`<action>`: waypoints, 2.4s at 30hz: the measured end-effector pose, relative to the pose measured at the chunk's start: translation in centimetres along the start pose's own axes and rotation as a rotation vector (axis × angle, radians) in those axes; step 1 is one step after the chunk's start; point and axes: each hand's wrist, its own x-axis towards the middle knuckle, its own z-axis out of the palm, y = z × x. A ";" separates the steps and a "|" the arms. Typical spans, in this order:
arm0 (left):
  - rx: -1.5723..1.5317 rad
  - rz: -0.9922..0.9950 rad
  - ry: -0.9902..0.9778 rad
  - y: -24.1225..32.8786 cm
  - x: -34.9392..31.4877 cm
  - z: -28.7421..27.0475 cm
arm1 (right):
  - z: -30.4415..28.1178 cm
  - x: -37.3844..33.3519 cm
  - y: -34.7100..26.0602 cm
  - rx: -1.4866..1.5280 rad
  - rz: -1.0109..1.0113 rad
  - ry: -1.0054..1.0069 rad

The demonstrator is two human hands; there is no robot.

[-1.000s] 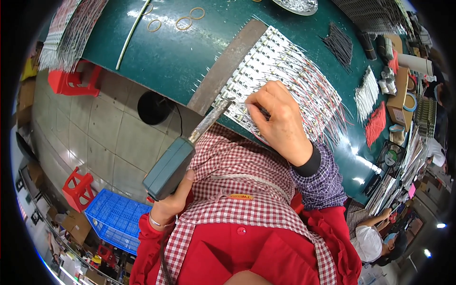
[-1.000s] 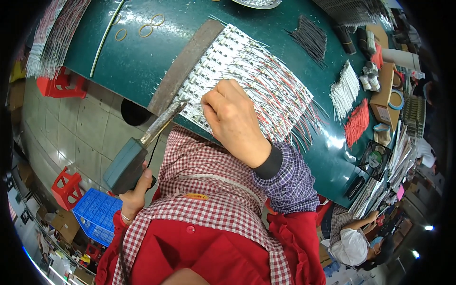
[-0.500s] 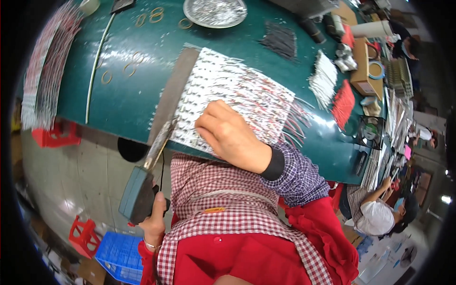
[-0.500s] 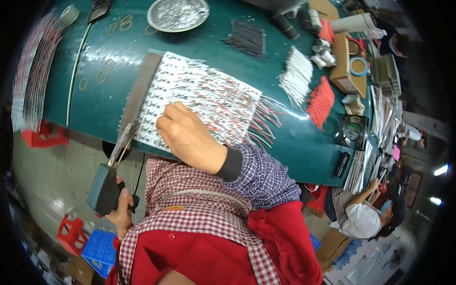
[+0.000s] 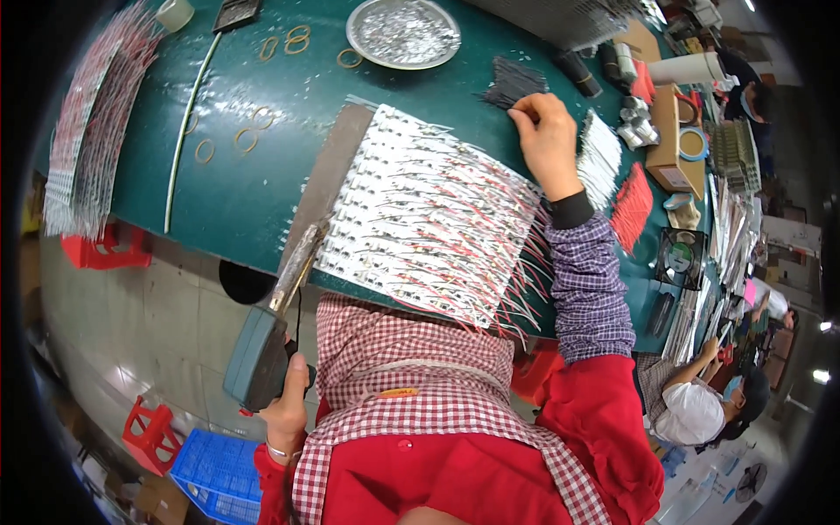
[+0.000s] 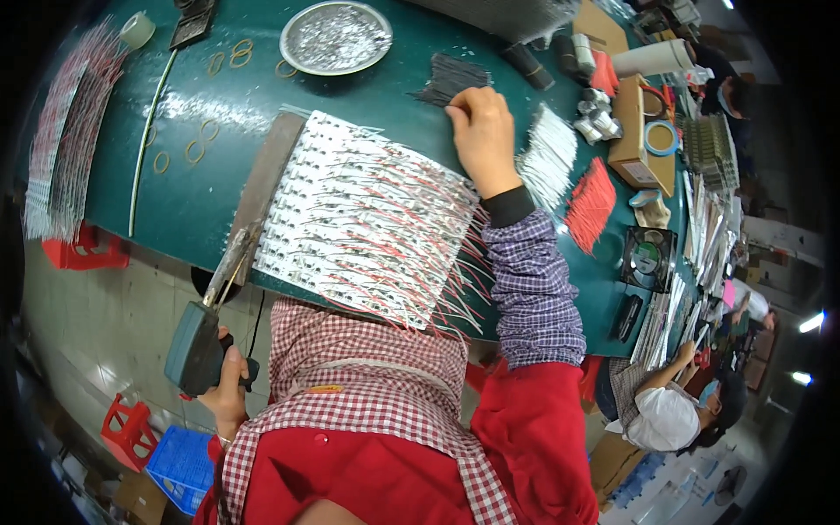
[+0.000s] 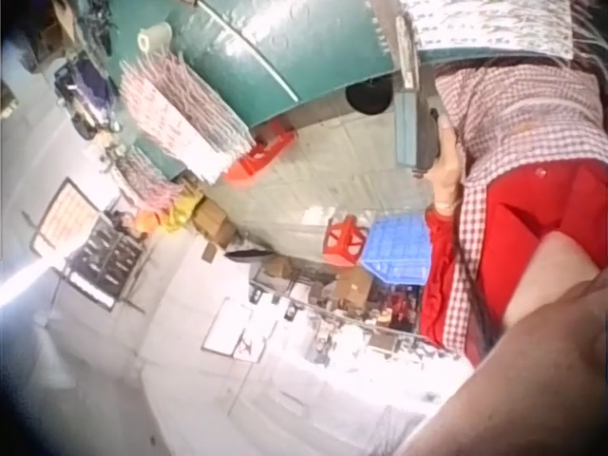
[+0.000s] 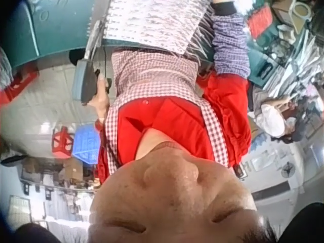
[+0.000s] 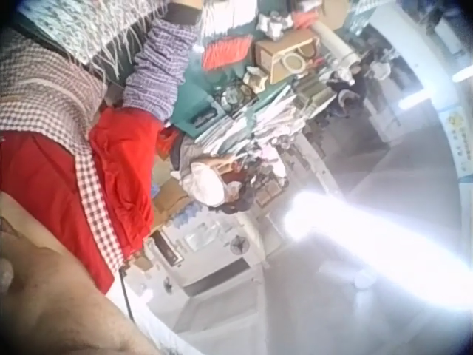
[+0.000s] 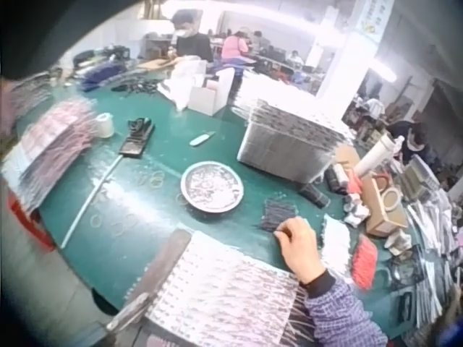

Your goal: The person positions wires onto circuit board strips and solders the wire connections using a handheld soldering tool.

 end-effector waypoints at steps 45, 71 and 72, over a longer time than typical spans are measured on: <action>0.339 0.241 -0.150 -1.0 -2.0 -1.2 | 1.1 -8.3 -17.4 0.323 -0.317 -0.548; 0.108 0.116 -0.081 -2.9 -2.0 -1.0 | 0.4 -8.9 -16.4 0.373 -0.306 -0.434; -0.002 0.107 -0.040 -2.6 -1.7 -0.7 | -0.1 -8.7 -16.2 0.431 -0.301 -0.410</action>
